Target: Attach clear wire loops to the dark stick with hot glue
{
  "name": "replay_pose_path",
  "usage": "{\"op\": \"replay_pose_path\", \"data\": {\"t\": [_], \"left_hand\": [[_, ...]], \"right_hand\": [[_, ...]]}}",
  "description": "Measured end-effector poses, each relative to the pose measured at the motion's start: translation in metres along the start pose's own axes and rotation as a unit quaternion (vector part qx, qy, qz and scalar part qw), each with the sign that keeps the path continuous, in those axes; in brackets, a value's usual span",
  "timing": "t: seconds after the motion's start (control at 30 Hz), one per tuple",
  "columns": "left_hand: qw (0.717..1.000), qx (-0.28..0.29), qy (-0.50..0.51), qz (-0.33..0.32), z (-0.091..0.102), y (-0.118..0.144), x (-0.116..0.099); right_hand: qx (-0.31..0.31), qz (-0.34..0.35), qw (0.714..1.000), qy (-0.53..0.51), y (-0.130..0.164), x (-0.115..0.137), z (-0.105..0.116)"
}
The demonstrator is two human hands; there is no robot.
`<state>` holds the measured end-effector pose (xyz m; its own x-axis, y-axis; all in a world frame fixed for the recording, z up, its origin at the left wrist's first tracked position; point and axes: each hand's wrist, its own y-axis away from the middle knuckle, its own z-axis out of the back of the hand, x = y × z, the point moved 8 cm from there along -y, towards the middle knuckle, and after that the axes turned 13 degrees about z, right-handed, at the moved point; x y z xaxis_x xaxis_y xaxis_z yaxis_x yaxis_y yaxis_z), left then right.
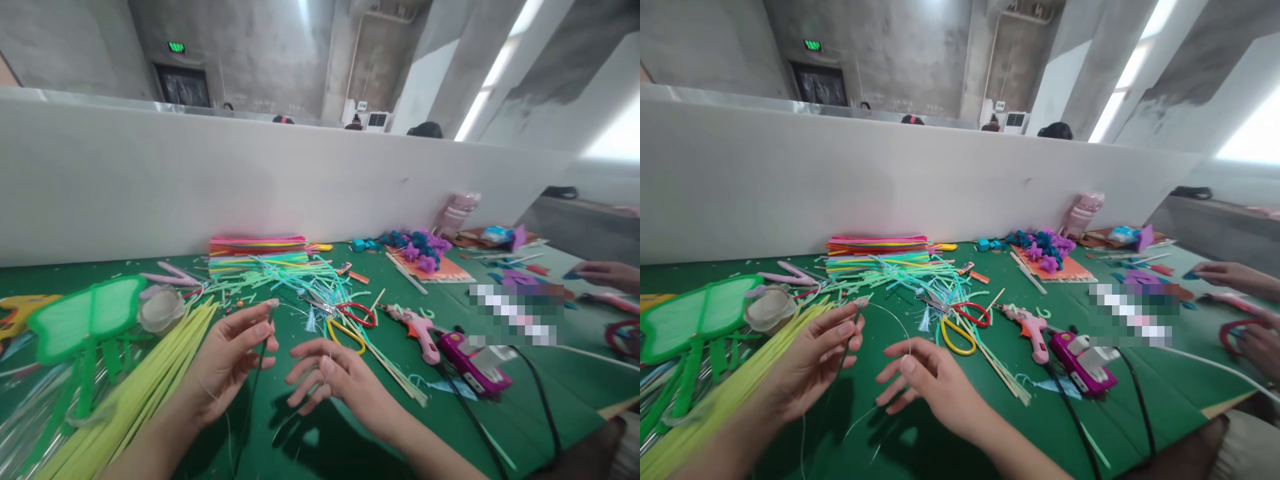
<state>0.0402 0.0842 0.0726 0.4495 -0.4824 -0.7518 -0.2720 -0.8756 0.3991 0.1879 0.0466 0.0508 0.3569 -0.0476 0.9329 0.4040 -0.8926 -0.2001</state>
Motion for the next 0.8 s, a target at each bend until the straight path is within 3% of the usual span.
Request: {"op": "replay_pose_path", "data": {"t": [0.13, 0.23, 0.3, 0.43, 0.53, 0.6, 0.67, 0.8], "left_hand": [[0.998, -0.027, 0.029, 0.038, 0.015, -0.016, 0.022], [0.996, -0.047, 0.058, 0.055, 0.025, -0.028, 0.035], [0.993, -0.058, 0.080, 0.064, 0.031, -0.035, 0.043], [0.987, -0.070, 0.125, 0.076, 0.043, -0.045, 0.056], [0.983, -0.070, 0.154, 0.077, 0.047, -0.048, 0.060], [0.980, -0.070, 0.169, 0.077, 0.049, -0.049, 0.062], [0.978, -0.072, 0.183, 0.077, 0.050, -0.049, 0.063], [0.972, -0.078, 0.209, 0.078, 0.052, -0.048, 0.067]], "right_hand": [[-0.104, 0.035, 0.984, 0.144, 0.006, -0.003, 0.028], [-0.166, 0.147, 0.909, 0.353, 0.019, 0.017, 0.037], [-0.114, 0.200, 0.860, 0.456, 0.026, 0.023, 0.021], [0.073, 0.244, 0.793, 0.553, 0.038, 0.003, -0.026], [0.104, 0.278, 0.717, 0.630, 0.043, -0.013, -0.045], [0.104, 0.302, 0.685, 0.655, 0.042, -0.018, -0.052], [0.111, 0.322, 0.677, 0.653, 0.042, -0.019, -0.059], [0.118, 0.328, 0.687, 0.637, 0.039, -0.015, -0.073]]}}
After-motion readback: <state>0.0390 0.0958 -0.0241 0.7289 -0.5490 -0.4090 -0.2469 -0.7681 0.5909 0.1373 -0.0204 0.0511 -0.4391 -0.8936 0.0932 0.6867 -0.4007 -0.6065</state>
